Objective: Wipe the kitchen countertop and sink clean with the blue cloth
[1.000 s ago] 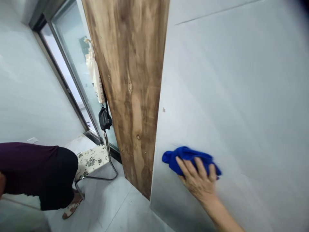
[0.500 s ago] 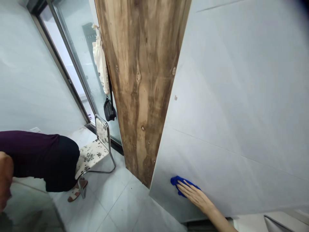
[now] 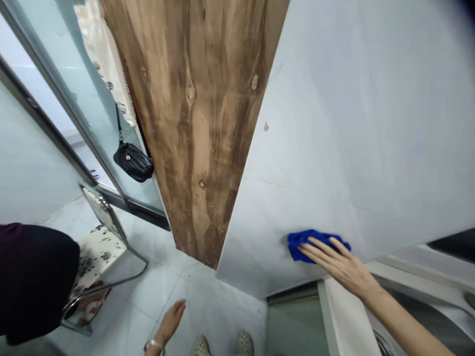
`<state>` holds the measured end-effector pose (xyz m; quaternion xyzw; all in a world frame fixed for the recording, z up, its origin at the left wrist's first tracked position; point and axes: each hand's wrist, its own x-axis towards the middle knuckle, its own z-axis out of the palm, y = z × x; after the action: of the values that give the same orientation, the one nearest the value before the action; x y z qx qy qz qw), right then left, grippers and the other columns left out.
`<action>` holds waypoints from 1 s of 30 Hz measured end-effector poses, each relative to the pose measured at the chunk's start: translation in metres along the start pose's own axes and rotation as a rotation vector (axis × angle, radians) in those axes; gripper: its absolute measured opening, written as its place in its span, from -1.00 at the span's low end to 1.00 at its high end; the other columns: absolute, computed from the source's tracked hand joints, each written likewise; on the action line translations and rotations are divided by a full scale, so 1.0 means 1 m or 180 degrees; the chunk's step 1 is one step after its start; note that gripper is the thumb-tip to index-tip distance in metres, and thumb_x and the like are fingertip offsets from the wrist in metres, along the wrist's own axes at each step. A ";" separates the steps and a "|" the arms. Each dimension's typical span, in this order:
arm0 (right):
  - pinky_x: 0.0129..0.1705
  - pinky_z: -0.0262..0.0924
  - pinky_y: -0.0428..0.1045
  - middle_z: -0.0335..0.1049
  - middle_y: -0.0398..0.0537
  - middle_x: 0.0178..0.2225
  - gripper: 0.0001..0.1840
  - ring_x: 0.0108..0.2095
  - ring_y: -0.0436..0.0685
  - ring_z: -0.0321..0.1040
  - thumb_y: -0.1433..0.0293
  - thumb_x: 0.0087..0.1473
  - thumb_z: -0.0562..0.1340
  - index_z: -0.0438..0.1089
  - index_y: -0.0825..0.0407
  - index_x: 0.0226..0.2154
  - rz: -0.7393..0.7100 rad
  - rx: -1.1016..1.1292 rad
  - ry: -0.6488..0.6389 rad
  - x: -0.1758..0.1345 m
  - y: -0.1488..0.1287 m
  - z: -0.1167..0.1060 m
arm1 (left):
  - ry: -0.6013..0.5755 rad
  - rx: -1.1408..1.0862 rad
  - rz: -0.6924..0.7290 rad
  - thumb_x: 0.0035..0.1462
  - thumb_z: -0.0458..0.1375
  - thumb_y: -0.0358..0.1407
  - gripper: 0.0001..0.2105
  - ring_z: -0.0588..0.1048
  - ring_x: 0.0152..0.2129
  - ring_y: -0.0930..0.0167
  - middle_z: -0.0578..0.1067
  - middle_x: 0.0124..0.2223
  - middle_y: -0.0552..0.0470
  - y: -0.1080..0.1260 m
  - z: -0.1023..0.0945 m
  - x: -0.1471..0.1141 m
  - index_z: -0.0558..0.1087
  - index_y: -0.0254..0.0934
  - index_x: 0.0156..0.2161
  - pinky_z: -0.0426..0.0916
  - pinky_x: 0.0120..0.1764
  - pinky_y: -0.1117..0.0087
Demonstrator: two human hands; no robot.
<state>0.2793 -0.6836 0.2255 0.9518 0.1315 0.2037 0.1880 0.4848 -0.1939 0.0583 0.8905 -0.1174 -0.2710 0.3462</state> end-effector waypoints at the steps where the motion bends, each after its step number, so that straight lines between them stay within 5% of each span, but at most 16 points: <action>1: 0.42 -0.27 0.23 0.18 -0.23 0.31 -0.29 0.35 0.06 0.00 0.62 0.18 -0.03 0.13 -0.19 0.31 0.0237 -0.0071 -0.0044 0.001 0.004 -0.016 | 0.0015 -0.0070 0.0208 0.29 -0.07 -0.11 -0.62 0.54 0.00 0.25 0.60 -0.06 -0.12 0.012 -0.006 0.020 0.47 -0.26 0.00 0.43 0.12 0.17; 5: 0.39 -0.36 0.39 0.24 -0.10 0.28 -0.40 0.35 0.23 0.01 0.50 0.26 0.03 0.16 -0.20 0.30 0.0996 -0.0653 0.0162 0.016 0.020 -0.077 | 0.0314 -0.0338 0.1418 0.34 -0.19 -0.16 -0.48 0.19 0.31 0.37 0.20 0.39 -0.12 0.108 -0.034 0.084 0.07 -0.26 0.33 0.13 0.34 0.19; 9: 0.36 -0.33 0.43 0.22 0.10 0.28 -0.45 0.38 0.35 -0.11 0.34 0.24 0.15 0.23 -0.04 0.27 0.1625 -0.1037 0.0886 0.050 0.040 -0.121 | 0.1570 -0.0181 0.3849 0.32 -0.06 -0.31 -0.44 0.04 0.37 0.26 0.09 0.42 -0.27 0.238 -0.059 0.097 -0.03 -0.29 0.37 0.10 0.35 0.01; 14: 0.30 -0.35 0.57 -0.19 0.42 0.39 -0.29 0.42 0.52 -0.43 0.20 0.23 0.09 0.08 0.30 0.29 0.2206 -0.1192 0.1316 0.076 0.053 -0.109 | 0.2451 0.0514 0.5084 0.24 0.03 -0.36 -0.46 -0.09 0.40 0.19 0.12 0.41 -0.21 0.351 -0.070 0.099 0.13 -0.26 0.32 -0.06 0.38 -0.09; 19: 0.24 -0.30 0.66 -0.21 0.30 0.39 -0.25 0.40 0.57 -0.41 0.17 0.19 0.13 -0.05 0.12 0.33 0.2295 -0.1349 0.1535 0.073 0.040 -0.057 | 0.2451 0.0776 0.4971 0.22 0.06 -0.28 -0.50 -0.19 0.41 0.20 0.12 0.42 -0.07 0.392 -0.067 0.122 0.27 -0.18 0.28 -0.31 0.40 -0.14; 22: 0.24 -0.27 0.67 -0.18 0.21 0.39 -0.24 0.40 0.55 -0.35 0.18 0.17 0.16 -0.06 0.00 0.34 0.2433 -0.1234 0.1750 0.072 0.022 -0.024 | 0.2896 0.0845 0.5231 0.19 0.08 -0.30 -0.40 -0.28 0.41 0.22 -0.05 0.46 -0.01 0.399 -0.068 0.131 0.15 -0.18 0.34 -0.34 0.41 -0.11; 27: 0.29 -0.29 0.62 -0.06 -0.06 0.35 -0.35 0.38 0.50 -0.27 0.26 0.06 0.25 0.18 -0.25 0.21 0.2668 -0.0866 0.1785 0.066 -0.020 0.038 | 0.3239 0.0977 0.5659 0.23 0.02 -0.29 -0.37 -0.30 0.42 0.31 -0.24 0.49 0.05 0.413 -0.073 0.126 0.03 -0.27 0.39 -0.35 0.43 0.11; 30: 0.33 -0.34 0.57 0.11 -0.16 0.24 -0.44 0.37 0.44 -0.24 0.34 -0.02 0.31 0.35 -0.34 0.07 0.2710 -0.0615 0.1542 0.058 -0.049 0.078 | 0.3317 0.1096 0.5615 0.25 0.02 -0.26 -0.36 -0.29 0.42 0.21 -0.23 0.50 0.05 0.413 -0.075 0.126 -0.01 -0.25 0.40 -0.34 0.42 -0.03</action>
<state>0.3556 -0.6450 0.1593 0.8245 -0.2483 0.4889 0.1395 0.6224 -0.5049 0.3344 0.5324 -0.6002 0.5175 0.2975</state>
